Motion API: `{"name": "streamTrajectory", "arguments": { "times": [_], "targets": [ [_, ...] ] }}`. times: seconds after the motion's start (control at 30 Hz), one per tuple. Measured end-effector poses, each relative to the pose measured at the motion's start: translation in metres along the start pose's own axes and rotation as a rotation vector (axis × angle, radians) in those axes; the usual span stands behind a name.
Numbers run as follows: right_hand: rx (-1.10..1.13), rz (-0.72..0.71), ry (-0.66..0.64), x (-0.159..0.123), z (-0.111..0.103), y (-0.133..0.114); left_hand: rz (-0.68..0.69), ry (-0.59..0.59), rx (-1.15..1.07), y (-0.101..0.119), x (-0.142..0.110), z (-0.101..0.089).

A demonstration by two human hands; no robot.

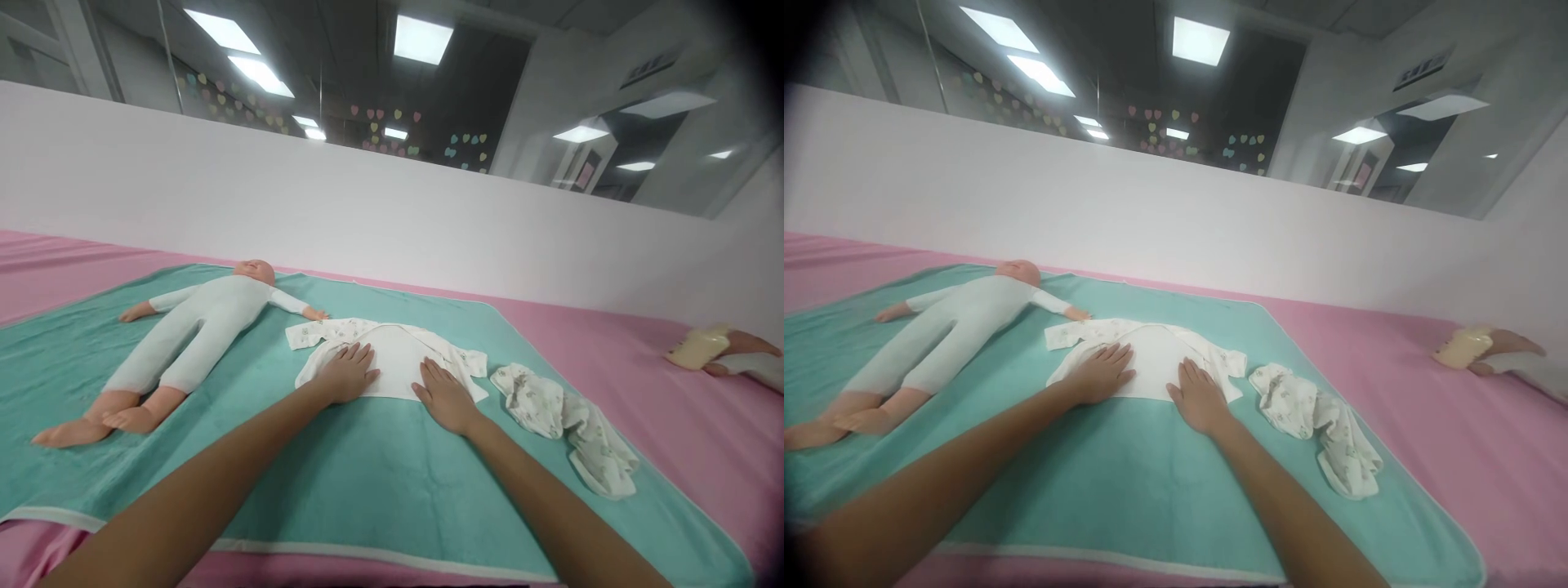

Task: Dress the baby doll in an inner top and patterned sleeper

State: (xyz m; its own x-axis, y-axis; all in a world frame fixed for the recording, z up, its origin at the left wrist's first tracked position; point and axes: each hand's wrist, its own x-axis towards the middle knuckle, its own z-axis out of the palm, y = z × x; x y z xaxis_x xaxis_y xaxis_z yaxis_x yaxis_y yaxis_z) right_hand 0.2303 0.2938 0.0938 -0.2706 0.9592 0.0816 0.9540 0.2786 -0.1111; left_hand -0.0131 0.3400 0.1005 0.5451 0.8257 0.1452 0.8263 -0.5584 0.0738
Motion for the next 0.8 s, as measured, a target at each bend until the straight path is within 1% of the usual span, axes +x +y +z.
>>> {"name": "streamTrajectory", "arguments": {
  "times": [0.13, 0.3, 0.43, 0.53, 0.7, 0.8],
  "targets": [
    [0.014, 0.004, -0.032, -0.007, -0.005, -0.005, 0.022, -0.005, -0.008, -0.009, -0.01, -0.002],
    [0.057, -0.005, -0.06, -0.007, -0.009, -0.002, 0.095, -0.032, -0.053, -0.022, -0.023, -0.003],
    [0.117, 0.006, -0.058, -0.005, -0.01, 0.004, 0.084, -0.005, -0.055, -0.023, -0.034, -0.007],
    [0.143, 0.038, -0.01, -0.001, -0.009, 0.008, 0.068, 0.026, -0.041, -0.02, -0.037, -0.011],
    [0.105, 0.133, 0.141, 0.005, -0.006, 0.017, 0.027, 0.053, -0.048, -0.023, -0.036, -0.013],
    [0.105, 0.201, 0.176, 0.007, -0.006, 0.022, 0.03, 0.052, -0.069, -0.026, -0.036, -0.011]
  ]
}}
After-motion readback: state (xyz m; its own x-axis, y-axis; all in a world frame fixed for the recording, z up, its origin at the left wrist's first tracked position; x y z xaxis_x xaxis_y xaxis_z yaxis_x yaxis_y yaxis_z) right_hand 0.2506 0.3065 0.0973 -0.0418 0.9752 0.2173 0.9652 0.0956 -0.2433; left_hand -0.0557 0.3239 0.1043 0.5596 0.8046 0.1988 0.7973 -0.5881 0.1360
